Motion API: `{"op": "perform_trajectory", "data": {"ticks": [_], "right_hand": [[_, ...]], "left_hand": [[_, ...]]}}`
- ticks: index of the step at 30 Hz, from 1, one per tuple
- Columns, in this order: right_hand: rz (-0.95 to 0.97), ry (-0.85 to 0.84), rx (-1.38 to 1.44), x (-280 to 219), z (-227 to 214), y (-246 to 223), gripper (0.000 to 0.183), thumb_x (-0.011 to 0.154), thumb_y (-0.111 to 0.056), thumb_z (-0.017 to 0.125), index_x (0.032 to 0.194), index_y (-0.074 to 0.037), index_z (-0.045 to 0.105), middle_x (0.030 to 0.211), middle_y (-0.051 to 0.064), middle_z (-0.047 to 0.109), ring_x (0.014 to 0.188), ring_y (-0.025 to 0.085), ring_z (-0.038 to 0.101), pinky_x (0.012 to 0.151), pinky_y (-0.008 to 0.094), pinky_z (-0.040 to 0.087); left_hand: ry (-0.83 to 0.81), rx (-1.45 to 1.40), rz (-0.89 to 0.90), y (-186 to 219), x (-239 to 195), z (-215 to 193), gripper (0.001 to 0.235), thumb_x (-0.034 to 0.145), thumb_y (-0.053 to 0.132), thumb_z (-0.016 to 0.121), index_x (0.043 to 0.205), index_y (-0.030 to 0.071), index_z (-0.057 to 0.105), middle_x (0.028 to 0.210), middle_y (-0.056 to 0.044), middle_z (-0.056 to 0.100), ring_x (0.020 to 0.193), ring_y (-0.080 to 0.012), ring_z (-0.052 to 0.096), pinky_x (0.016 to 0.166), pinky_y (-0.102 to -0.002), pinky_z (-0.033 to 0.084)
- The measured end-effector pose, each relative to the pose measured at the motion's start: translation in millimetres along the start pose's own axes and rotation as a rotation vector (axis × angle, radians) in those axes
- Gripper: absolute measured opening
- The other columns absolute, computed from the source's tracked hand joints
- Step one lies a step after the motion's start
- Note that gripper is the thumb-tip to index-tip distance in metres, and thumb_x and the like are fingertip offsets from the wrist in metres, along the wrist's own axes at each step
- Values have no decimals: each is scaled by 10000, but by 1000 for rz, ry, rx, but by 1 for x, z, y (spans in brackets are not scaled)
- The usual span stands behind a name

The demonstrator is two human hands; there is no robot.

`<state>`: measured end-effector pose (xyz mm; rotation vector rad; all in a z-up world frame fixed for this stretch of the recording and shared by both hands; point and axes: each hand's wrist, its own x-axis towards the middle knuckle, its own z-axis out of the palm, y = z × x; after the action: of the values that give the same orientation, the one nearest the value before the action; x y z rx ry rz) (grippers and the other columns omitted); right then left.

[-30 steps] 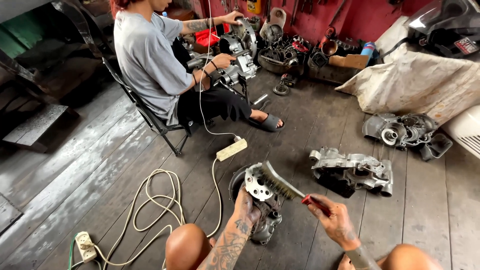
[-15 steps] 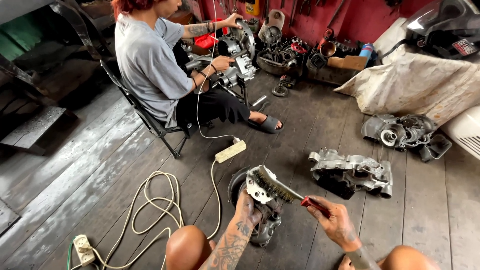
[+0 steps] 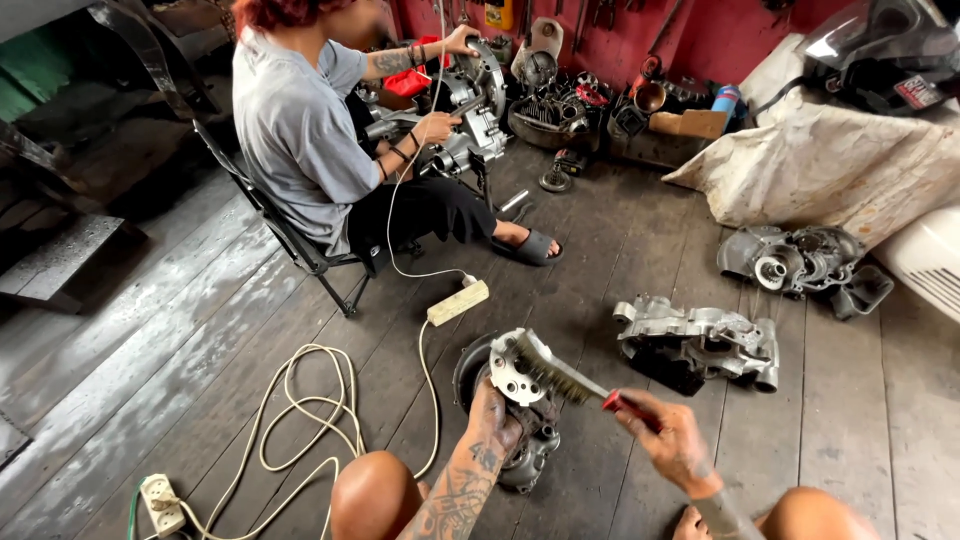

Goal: Cleaning a motorcycle engine component by scrubbing it with a wire brush to remove dirt and grease.

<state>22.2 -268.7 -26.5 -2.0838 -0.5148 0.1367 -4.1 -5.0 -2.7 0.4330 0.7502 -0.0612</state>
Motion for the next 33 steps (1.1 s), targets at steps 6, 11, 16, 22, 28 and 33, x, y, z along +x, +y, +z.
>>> {"op": "perform_trajectory", "data": {"ticks": [6, 11, 16, 22, 28, 33], "right_hand": [[-24, -4, 8, 5, 6, 20, 364, 896, -300, 669, 1220, -151, 745, 881, 46, 874, 466, 78, 622, 393, 208, 486], [-43, -15, -1, 2, 6, -2, 337, 887, -300, 691, 1174, -152, 787, 726, 11, 840, 404, 75, 513, 378, 234, 407], [31, 105, -75, 5, 0, 0, 388, 873, -348, 708, 1209, -164, 771, 816, -7, 845, 530, 91, 602, 481, 249, 447], [-40, 8, -17, 4, 8, -2, 355, 876, -343, 697, 1163, -159, 796, 804, 9, 868, 445, 83, 578, 415, 238, 428], [-95, -81, 45, 0, 6, -10, 336, 906, -315, 679, 1170, -134, 781, 683, -17, 810, 399, 44, 460, 376, 198, 364], [71, 20, -99, 6, 3, 1, 349, 885, -314, 704, 1203, -184, 763, 772, 0, 847, 453, 70, 553, 424, 242, 443]], "left_hand": [[41, 15, -27, -5, 4, -14, 461, 999, 348, 549, 1222, -20, 715, 1159, -230, 745, 1061, -387, 698, 852, -527, 589], [-25, 19, 13, -2, -1, -6, 446, 986, 346, 567, 1240, 8, 711, 1183, -218, 738, 1086, -397, 688, 872, -538, 583], [-17, 17, 10, 4, -17, -8, 423, 977, 358, 597, 1199, 17, 709, 1116, -208, 738, 1004, -388, 692, 795, -535, 591], [-6, 23, 64, 3, 2, -9, 390, 1019, 296, 539, 1252, 23, 690, 1159, -213, 741, 1029, -366, 704, 788, -482, 606], [40, 16, 0, 7, -13, 4, 377, 959, 244, 579, 1234, 20, 708, 1154, -211, 737, 1064, -371, 690, 887, -493, 579], [23, 24, 14, -4, 19, -18, 337, 1009, 243, 497, 1144, 25, 715, 1080, -202, 750, 969, -363, 707, 771, -474, 603]]}}
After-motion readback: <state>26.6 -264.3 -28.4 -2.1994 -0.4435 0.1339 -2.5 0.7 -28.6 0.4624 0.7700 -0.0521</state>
